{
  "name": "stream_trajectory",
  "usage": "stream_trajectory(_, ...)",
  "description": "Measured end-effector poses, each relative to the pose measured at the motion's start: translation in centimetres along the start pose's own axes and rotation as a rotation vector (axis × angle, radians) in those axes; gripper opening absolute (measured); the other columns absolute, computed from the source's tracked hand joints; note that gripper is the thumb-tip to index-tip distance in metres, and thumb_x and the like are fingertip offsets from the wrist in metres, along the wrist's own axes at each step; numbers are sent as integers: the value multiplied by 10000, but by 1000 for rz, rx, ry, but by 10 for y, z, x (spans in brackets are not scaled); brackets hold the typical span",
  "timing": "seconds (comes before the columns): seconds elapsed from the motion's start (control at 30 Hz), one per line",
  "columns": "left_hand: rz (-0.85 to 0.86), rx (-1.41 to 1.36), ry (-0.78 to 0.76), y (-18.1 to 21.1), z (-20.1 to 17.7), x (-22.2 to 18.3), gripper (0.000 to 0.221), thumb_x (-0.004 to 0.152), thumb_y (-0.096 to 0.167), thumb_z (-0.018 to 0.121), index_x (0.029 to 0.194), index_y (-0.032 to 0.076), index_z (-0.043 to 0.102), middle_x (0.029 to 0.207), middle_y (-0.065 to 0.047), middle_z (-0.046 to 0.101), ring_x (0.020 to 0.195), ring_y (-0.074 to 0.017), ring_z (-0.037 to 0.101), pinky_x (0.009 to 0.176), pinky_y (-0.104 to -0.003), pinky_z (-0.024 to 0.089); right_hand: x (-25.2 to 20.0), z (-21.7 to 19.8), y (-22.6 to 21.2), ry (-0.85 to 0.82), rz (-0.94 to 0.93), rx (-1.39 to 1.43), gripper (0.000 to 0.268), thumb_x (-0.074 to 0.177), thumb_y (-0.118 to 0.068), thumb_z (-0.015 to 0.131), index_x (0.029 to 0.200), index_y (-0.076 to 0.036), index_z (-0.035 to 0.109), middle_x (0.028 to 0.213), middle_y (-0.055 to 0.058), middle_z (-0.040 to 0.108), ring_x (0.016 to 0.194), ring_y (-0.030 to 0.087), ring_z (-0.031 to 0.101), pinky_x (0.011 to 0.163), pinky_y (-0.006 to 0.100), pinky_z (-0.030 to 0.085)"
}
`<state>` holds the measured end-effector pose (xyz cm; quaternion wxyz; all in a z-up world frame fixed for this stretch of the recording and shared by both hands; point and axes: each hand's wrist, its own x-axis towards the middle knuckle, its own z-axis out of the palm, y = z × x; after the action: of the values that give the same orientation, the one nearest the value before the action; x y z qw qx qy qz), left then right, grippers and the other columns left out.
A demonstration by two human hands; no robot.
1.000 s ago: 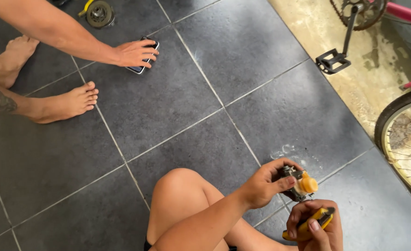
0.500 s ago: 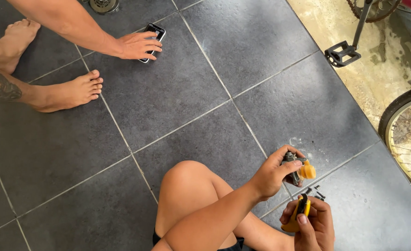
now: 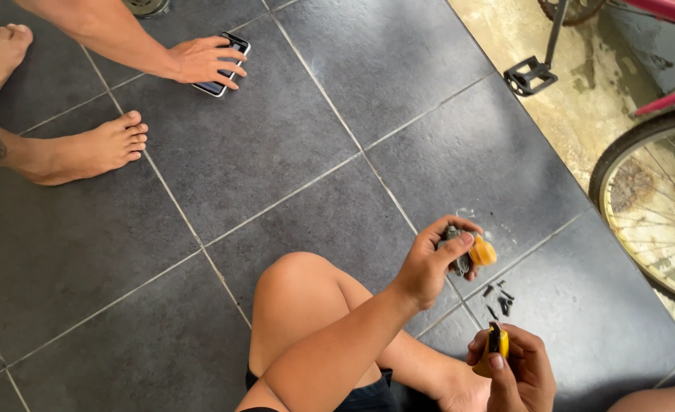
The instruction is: Scraping the edge of a carburetor float bowl to remove old gasket material or debris using a small hand tool.
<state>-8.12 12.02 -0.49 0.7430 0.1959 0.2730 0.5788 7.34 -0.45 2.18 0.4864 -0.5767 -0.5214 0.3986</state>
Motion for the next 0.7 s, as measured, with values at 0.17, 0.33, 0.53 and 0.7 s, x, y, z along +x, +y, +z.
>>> stream_trajectory(0.17,26,-275,-53,-27,-3,-7,222,1007,201,678,1158,57,601,1013,-159,643,773,-335,683,709,-424,617,-8,-23,-10,-152,-35,80,347,1013,-173,570,1292,24,510,937,191,677,750,245,685,723,329,599)
stream_trajectory(0.33,-11,-235,-147,-15,9,-27,165,1029,192,607,1131,65,575,947,-163,653,768,-302,694,600,-328,518,-9,-32,-28,-153,-77,-157,348,1003,-167,563,1295,21,559,908,157,702,673,175,711,621,252,577)
stream_trajectory(0.53,-73,-119,-235,-15,16,-43,280,1056,276,593,1248,79,542,996,-139,616,790,-236,663,611,-280,538,-7,-35,-38,-94,-260,-539,305,947,-110,675,1244,-43,679,1086,76,765,881,152,762,934,319,552)
stream_trajectory(0.7,-154,-180,-325,-13,26,-53,454,1007,322,496,1350,27,525,1103,-64,616,881,-269,687,666,-303,552,-12,-40,-55,-57,-371,-664,293,940,-102,705,1227,-51,686,1171,55,758,996,181,732,1134,385,494)
